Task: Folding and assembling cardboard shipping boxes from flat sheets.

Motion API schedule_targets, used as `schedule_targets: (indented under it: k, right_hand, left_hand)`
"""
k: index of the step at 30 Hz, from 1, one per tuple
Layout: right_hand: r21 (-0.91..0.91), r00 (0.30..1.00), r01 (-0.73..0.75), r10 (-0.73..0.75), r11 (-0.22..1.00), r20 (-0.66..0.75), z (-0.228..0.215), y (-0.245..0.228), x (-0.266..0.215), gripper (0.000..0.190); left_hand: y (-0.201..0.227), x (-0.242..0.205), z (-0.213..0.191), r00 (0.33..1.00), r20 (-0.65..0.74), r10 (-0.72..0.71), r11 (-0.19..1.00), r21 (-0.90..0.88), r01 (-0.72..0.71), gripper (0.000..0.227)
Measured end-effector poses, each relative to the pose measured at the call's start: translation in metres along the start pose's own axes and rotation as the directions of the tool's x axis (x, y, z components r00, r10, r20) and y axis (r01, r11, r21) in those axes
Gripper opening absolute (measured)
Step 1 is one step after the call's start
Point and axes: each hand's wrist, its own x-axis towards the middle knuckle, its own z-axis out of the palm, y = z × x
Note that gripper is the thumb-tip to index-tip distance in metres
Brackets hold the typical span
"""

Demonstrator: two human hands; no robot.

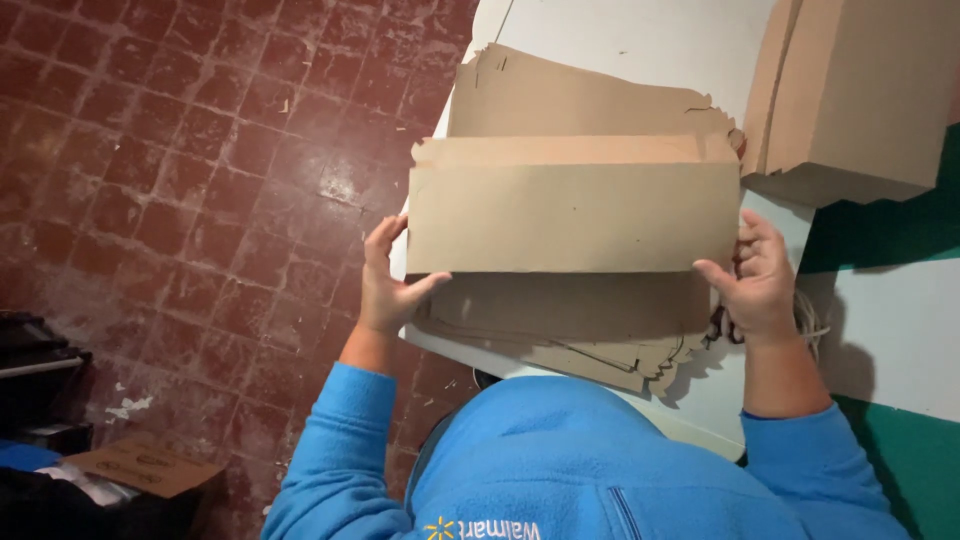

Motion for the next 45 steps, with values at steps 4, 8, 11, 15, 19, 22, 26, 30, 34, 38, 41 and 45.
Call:
schedule_targets:
  k: [4,8,11,15,19,22,26,30,34,38,41,45]
  right_hand:
    - [0.235,0.997,-0.077,0.077,0.969,0.008,-0.005,0.002,0.009,0.078]
    - [0.392,0.974,-0.227,0.215,0.892,0.074,-0.027,0.034,0.008,0.048]
    - [0.442,0.958,-0.284,0.271,0.851,0.094,-0.03,0.025,0.024,0.032]
    - [0.485,0.905,-0.422,0.392,0.766,0.167,-0.039,0.029,0.052,0.031]
    - [0.441,0.855,-0.515,0.48,0.735,0.197,-0.054,0.027,0.065,0.027]
    - [0.447,0.895,-0.446,0.38,0.775,0.235,-0.061,0.007,0.059,0.038]
    - [0.193,0.908,-0.187,0.095,0.963,0.408,-0.098,0.044,0.029,0.056]
    - [0.165,0.79,-0.136,0.007,0.977,0.613,-0.071,-0.001,0.026,0.072]
    - [-0.066,0.769,-0.348,0.325,0.935,0.55,-0.066,0.004,-0.006,0.078]
    - [-0.074,0.764,-0.449,0.425,0.891,0.485,-0.101,0.077,-0.016,0.042]
    - [0.039,0.786,-0.384,0.304,0.923,0.539,-0.114,0.103,-0.001,0.025]
    - [-0.006,0.76,-0.299,0.242,0.954,0.603,-0.138,0.125,0.015,0.029]
  left_hand:
    - [-0.015,0.011,0.011,0.996,-0.037,-0.078,0.994,-0.081,0.075,0.103]
    - [0.017,0.032,0.011,0.986,0.104,-0.127,0.936,-0.317,0.154,0.106]
    - [0.029,0.043,0.0,0.952,0.252,-0.172,0.845,-0.46,0.274,0.106]
    - [0.029,0.044,-0.008,0.885,0.456,-0.095,0.902,-0.336,0.27,0.076]
    - [0.041,0.052,-0.004,0.864,0.502,-0.038,0.935,-0.287,0.208,0.06]
    - [0.013,0.043,-0.002,0.867,0.477,-0.146,0.941,-0.204,0.271,0.038]
    - [-0.016,0.036,-0.003,0.839,0.464,-0.282,0.801,-0.367,0.473,0.018]
    - [-0.034,0.035,-0.004,0.857,0.448,-0.255,0.745,-0.473,0.469,0.018]
    - [-0.019,0.037,-0.008,0.843,0.453,-0.288,0.753,-0.436,0.492,0.023]
    - [-0.004,0.044,-0.008,0.75,0.576,-0.325,0.715,-0.371,0.593,0.043]
    - [0.003,0.043,-0.007,0.707,0.618,-0.345,0.722,-0.306,0.62,0.048]
    - [-0.006,0.045,-0.008,0.706,0.628,-0.327,0.74,-0.296,0.605,0.04]
